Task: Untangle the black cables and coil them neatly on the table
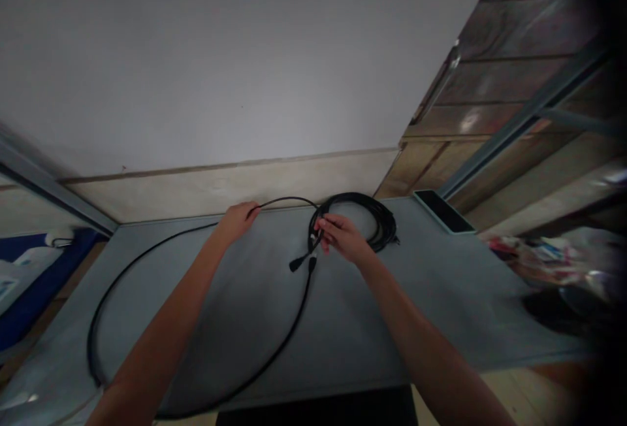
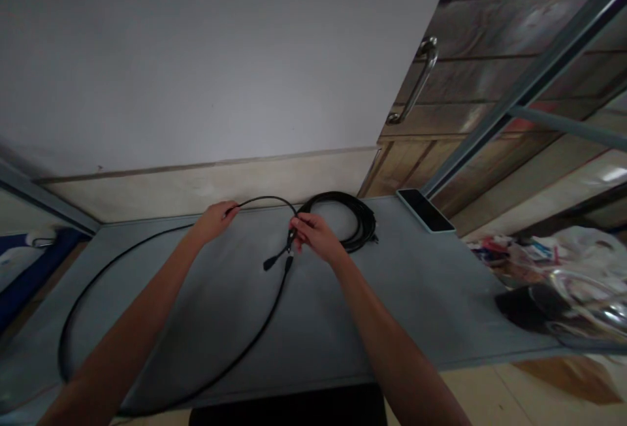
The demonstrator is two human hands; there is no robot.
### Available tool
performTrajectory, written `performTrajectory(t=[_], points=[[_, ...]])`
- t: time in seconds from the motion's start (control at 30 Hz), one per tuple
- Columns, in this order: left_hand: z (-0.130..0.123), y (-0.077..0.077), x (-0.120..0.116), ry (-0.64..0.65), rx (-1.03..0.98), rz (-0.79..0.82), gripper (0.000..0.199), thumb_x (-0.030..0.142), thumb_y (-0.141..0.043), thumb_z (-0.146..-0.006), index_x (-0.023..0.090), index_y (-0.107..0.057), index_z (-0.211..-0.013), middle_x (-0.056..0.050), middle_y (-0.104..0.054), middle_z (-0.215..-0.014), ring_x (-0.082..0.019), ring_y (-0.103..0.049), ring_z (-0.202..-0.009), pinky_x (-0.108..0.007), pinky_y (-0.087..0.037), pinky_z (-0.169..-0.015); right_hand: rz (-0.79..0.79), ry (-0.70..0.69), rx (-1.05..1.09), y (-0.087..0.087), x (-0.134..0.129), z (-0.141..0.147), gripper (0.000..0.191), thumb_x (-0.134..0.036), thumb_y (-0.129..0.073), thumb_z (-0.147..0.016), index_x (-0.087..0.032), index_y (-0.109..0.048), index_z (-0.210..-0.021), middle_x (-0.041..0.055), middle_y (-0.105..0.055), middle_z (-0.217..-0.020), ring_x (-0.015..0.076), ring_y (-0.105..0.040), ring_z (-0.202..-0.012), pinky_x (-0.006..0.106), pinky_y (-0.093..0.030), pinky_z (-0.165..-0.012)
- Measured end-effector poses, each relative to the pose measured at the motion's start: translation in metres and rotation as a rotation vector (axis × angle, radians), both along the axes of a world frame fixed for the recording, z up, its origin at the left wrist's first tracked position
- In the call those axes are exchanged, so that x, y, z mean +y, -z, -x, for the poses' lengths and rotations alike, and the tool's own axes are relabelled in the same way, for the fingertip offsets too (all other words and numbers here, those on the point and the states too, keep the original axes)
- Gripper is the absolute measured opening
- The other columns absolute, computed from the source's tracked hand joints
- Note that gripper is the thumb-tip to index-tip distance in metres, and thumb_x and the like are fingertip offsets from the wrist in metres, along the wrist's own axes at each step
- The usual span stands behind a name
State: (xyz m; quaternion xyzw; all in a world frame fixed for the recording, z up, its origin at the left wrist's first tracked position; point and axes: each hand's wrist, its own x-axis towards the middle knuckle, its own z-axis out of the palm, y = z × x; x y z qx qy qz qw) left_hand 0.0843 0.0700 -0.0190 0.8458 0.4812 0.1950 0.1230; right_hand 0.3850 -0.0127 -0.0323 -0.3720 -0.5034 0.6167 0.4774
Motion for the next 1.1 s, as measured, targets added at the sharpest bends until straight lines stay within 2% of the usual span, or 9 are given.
performTrajectory(t=[0.17,0.3,0.4,0.57,0.7,0.8,0.87,0.97,1.1], points=[[0.033,0.018,-0.012,-0.095,-0.210,0.239,0.033,0.043,-0.048,-0.094,0.017,-0.067,-0.092,-0.003,-0.063,-0.069,-0.018,-0.057,-0.066,-0.028,-0.040,-0.064,-0.009,0.304,0.218,-0.002,0.012,-0.014,0.033,-0.047,-0.080,-0.074,-0.019,-0.061,-0.075,-0.0076,-0.043,-0.051,0.0109,-0.055,-0.046,0.023,-0.052,-0.044],[0.043,0.021,-0.025,-0.137,-0.474,0.547,0.032,0.047,-0.053,-0.091,0.017,-0.063,-0.086,0.002,-0.053,-0.062,-0.014,-0.049,-0.055,-0.025,-0.037,-0.055,-0.041,0.395,0.264,0.003,0.016,-0.015,0.034,-0.045,-0.082,-0.072,-0.020,-0.060,-0.074,-0.0066,-0.047,-0.052,0.0129,-0.060,-0.050,0.026,-0.058,-0.051],[0.023,0.019,-0.036,-0.128,-0.812,0.790,0.031,0.048,-0.057,-0.089,0.018,-0.058,-0.084,0.002,-0.056,-0.069,-0.011,-0.051,-0.056,-0.023,-0.040,-0.053,-0.025,0.304,0.278,0.010,0.014,-0.003,0.030,-0.042,-0.081,-0.074,-0.019,-0.062,-0.079,-0.0051,-0.054,-0.056,0.0181,-0.070,-0.065,0.032,-0.062,-0.064],[-0.035,0.020,-0.051,-0.214,-1.193,0.906,0.027,0.043,-0.061,-0.089,0.017,-0.060,-0.094,-0.010,-0.071,-0.093,-0.020,-0.069,-0.080,-0.031,-0.054,-0.068,0.038,0.090,0.270,0.019,0.002,0.020,0.023,-0.037,-0.077,-0.080,-0.020,-0.062,-0.083,-0.0016,-0.064,-0.064,0.0243,-0.075,-0.086,0.037,-0.061,-0.078],[-0.056,0.024,-0.057,-0.278,-1.453,0.910,0.042,0.053,-0.050,-0.094,0.013,-0.062,-0.089,-0.013,-0.073,-0.089,-0.022,-0.070,-0.080,-0.035,-0.056,-0.074,0.067,-0.076,0.137,0.017,-0.008,0.025,0.025,-0.037,-0.077,-0.081,-0.017,-0.063,-0.088,0.0046,-0.073,-0.077,0.0230,-0.074,-0.088,0.036,-0.060,-0.078],[-0.057,0.023,-0.063,-0.278,-1.567,0.917,0.048,0.062,-0.045,-0.093,0.016,-0.058,-0.087,-0.007,-0.068,-0.075,-0.018,-0.068,-0.068,-0.033,-0.056,-0.070,0.129,-0.242,0.017,0.012,-0.016,0.030,0.030,-0.037,-0.078,-0.080,-0.014,-0.066,-0.095,0.0103,-0.075,-0.091,0.0240,-0.073,-0.094,0.037,-0.061,-0.078],[-0.057,0.020,-0.067,-0.220,-1.614,0.966,0.049,0.066,-0.045,-0.092,0.018,-0.055,-0.085,0.002,-0.054,-0.058,-0.013,-0.056,-0.050,-0.027,-0.053,-0.058,0.163,-0.337,0.005,0.009,-0.021,0.035,0.034,-0.039,-0.078,-0.079,-0.015,-0.067,-0.100,0.0104,-0.074,-0.095,0.0256,-0.071,-0.101,0.037,-0.061,-0.077],[-0.059,0.016,-0.072,-0.132,-1.609,1.023,0.052,0.070,-0.045,-0.089,0.019,-0.051,-0.081,0.010,-0.031,-0.050,-0.006,-0.029,-0.036,-0.018,-0.032,-0.039,0.172,-0.444,-0.028,0.007,-0.027,0.041,0.035,-0.046,-0.073,-0.082,-0.016,-0.071,-0.100,0.0098,-0.074,-0.101,0.0253,-0.070,-0.103,0.039,-0.061,-0.080],[-0.059,0.014,-0.072,-0.133,-1.510,1.003,0.056,0.074,-0.046,-0.086,0.018,-0.052,-0.079,0.010,-0.027,-0.052,-0.004,-0.020,-0.037,-0.016,-0.018,-0.037,0.088,-0.374,-0.130,0.006,-0.025,0.041,0.035,-0.049,-0.068,-0.086,-0.015,-0.075,-0.096,0.0105,-0.074,-0.103,0.0223,-0.070,-0.098,0.038,-0.059,-0.085]])
